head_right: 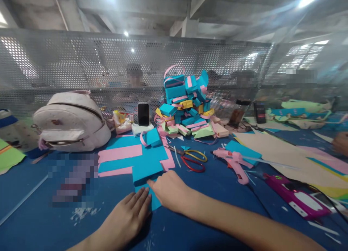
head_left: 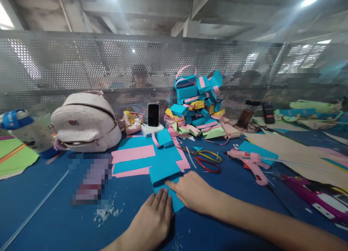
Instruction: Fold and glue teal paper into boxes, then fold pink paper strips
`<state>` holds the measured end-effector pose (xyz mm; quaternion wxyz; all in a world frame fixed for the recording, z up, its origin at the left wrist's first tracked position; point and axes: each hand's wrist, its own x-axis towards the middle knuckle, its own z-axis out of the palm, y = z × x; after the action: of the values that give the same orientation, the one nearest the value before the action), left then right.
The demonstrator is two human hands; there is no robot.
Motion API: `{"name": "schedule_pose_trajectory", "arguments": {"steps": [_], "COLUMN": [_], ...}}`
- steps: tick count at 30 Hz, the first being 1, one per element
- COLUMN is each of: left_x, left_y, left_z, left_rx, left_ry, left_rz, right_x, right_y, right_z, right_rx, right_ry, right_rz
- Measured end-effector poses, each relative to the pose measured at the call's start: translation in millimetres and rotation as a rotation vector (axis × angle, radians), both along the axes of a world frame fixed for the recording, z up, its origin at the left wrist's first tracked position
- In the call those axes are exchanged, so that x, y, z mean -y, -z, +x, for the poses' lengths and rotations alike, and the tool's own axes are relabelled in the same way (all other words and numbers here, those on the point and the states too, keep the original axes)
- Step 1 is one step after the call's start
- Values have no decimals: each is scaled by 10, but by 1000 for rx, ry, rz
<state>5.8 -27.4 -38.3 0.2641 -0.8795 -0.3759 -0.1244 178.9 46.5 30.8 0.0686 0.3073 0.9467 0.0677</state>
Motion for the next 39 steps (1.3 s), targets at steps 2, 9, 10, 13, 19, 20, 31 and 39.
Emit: {"name": "schedule_pose_trajectory", "arguments": {"steps": [2, 9, 10, 13, 19, 20, 31, 39], "left_x": [-2, -27, -32, -38, -8, -4, -29, -41], "left_y": [-3, -16, -19, -33, -124, -146, -160, -117], "left_z": [-5, -24, -25, -28, -24, -23, -40, -50], "left_rx": [4, 28, 26, -1, -45, -54, -72, -37], "left_ry": [6, 17, 14, 11, 5, 4, 10, 37], "left_rz": [9, -6, -17, -48, -87, -103, -158, -106], "right_x": [-2, 24, 30, 49, 68, 70, 17, -156], "right_y": [5, 77, 102, 171, 167, 158, 10, -26], "right_z": [0, -30, -39, -59, -43, -40, 109, 158], "right_rx": [7, 45, 52, 64, 54, 56, 2, 51], "right_ry": [-3, -30, -34, -53, -85, -87, -72, 113], "right_rz": [10, 38, 45, 72, 90, 86, 76, 14]}}
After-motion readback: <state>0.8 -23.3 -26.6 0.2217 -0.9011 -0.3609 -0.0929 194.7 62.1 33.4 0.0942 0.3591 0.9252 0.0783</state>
